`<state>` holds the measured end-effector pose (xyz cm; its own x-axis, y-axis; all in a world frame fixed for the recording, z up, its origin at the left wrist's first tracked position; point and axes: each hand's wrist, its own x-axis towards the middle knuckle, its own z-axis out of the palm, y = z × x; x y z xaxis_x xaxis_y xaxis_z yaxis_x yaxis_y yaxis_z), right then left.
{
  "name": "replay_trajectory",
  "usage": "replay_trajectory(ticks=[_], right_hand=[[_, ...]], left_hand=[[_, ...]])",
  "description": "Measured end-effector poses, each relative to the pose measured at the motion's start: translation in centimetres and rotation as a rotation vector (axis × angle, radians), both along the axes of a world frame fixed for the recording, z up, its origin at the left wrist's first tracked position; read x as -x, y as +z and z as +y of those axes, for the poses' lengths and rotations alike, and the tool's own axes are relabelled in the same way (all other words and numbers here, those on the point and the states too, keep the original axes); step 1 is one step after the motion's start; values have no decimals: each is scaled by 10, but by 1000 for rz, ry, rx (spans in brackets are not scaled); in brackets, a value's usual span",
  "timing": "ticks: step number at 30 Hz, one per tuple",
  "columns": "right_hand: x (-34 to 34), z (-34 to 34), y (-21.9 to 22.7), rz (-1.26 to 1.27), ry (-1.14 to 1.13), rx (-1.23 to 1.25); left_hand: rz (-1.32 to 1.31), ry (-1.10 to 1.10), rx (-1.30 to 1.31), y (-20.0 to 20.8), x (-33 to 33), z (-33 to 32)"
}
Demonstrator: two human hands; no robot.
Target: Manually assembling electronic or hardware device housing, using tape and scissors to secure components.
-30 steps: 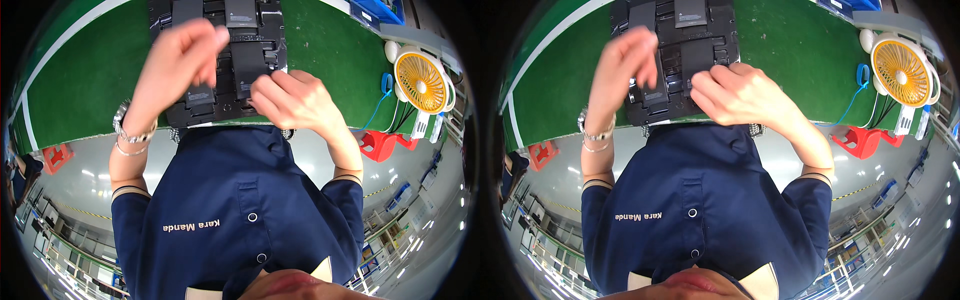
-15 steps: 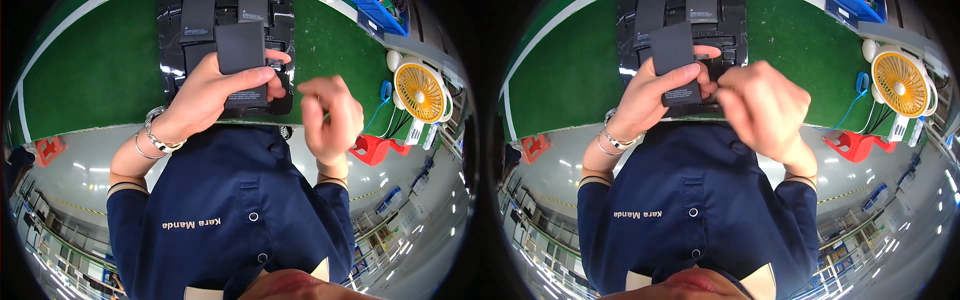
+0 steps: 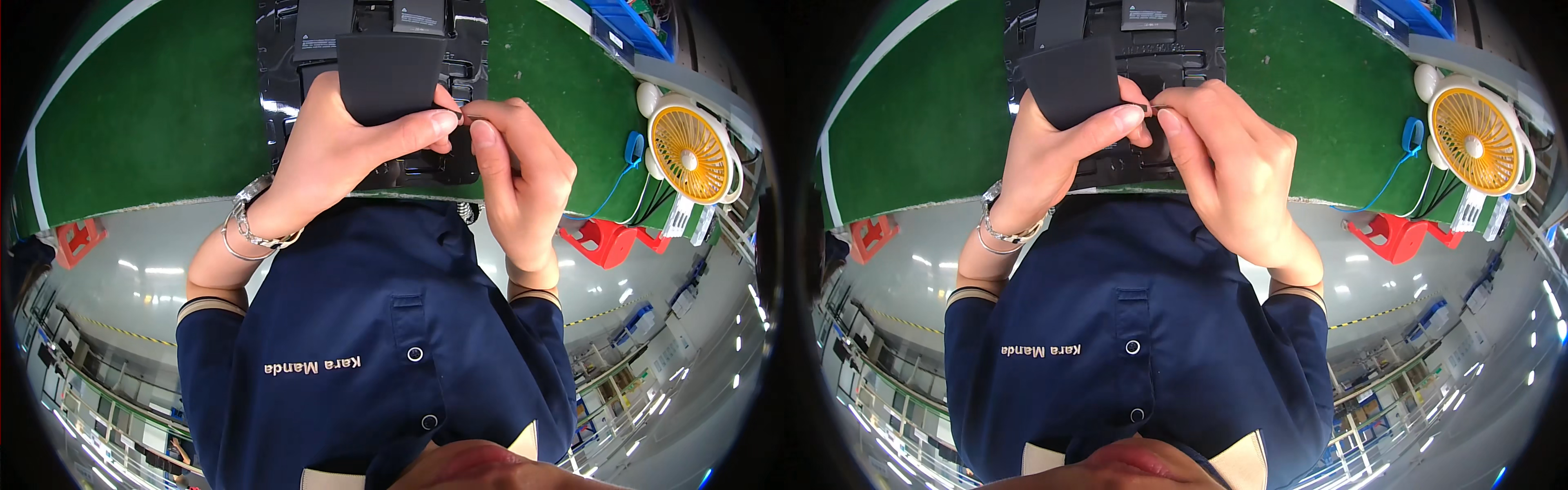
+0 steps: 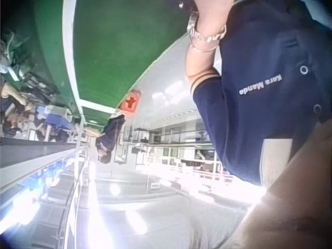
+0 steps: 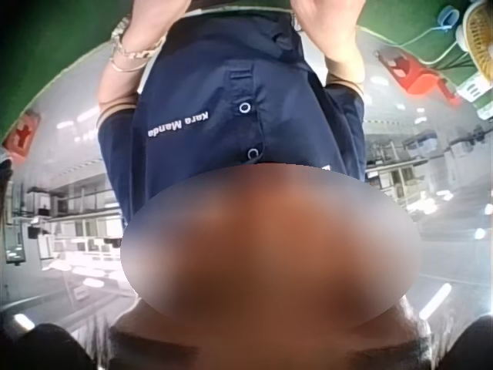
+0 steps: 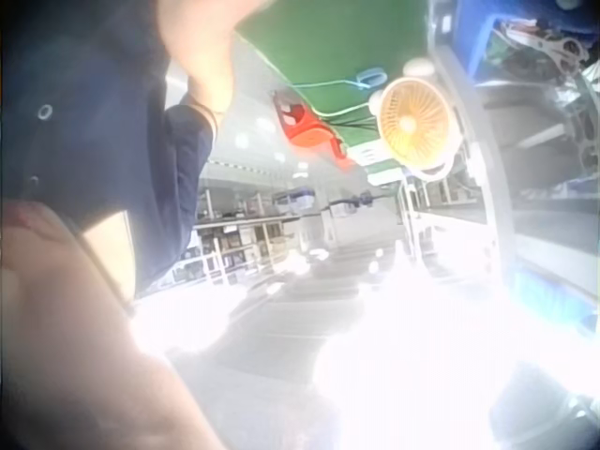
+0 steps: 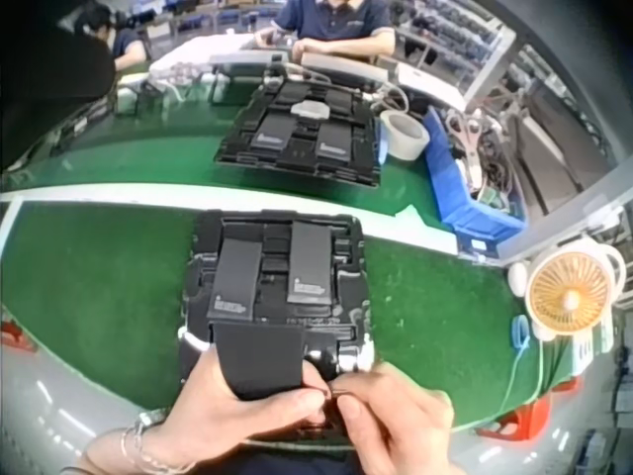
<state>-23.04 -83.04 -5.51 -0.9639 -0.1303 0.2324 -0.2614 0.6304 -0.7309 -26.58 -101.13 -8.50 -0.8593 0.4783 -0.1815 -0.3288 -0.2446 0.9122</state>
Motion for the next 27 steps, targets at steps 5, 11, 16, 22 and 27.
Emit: replay_trajectory(ticks=[5, 11, 16, 22, 27], right_hand=[[0, -3, -2, 45, 5, -38], [-1, -4, -4, 39, -10, -18], [0, -5, -5, 82, -5, -30], [0, -6, -5, 67, -12, -29], [0, -6, -5, 62, -15, -39]], left_hand=[[89, 21, 90, 0, 1, 0], [116, 66, 130, 4, -1, 2], [118, 98, 121, 2, -3, 3], [126, 78, 143, 0, -3, 1], [156, 89, 133, -1, -3, 1]])
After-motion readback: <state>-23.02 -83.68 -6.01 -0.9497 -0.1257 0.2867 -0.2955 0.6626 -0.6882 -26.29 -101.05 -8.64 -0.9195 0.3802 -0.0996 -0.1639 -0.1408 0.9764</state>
